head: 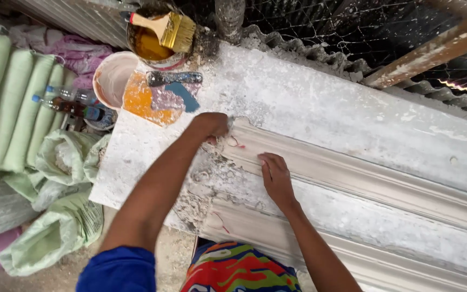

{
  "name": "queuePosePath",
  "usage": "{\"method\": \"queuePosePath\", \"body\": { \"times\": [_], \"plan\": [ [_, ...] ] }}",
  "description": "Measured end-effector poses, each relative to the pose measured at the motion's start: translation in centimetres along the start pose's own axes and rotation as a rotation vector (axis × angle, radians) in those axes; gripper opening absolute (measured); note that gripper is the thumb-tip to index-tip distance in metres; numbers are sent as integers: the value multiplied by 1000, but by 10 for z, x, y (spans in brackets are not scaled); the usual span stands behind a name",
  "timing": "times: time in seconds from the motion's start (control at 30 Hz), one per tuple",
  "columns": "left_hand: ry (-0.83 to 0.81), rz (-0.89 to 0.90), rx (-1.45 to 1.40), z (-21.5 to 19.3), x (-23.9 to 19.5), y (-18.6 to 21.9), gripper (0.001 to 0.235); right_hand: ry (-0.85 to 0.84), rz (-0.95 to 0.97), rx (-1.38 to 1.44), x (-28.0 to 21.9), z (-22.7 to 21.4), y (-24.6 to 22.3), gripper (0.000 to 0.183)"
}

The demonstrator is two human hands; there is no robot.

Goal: Cleaning excess plaster or gypsum from decorative moldings using a small scraper to refine the edges and surfaces.

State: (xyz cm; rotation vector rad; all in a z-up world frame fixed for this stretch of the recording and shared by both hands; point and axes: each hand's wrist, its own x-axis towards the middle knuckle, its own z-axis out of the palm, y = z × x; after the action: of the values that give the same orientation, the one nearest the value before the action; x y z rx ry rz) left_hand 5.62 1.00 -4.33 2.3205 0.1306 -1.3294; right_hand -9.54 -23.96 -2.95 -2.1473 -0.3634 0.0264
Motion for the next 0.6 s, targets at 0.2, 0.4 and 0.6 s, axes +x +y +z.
{"method": "queuePosePath", "body": {
  "times": [0.2, 0.4, 0.6],
  "plan": [
    [689, 318, -550, 46, -132, 43, 28, -18, 168, 101, -57, -45, 35, 24],
    [726, 115, -1106, 213, -157, 148, 70, -438, 379, 389, -79, -100, 0, 80],
    [510, 217, -1007, 332, -127, 135, 33, -720, 401, 73, -109, -139, 26, 65]
  ]
}}
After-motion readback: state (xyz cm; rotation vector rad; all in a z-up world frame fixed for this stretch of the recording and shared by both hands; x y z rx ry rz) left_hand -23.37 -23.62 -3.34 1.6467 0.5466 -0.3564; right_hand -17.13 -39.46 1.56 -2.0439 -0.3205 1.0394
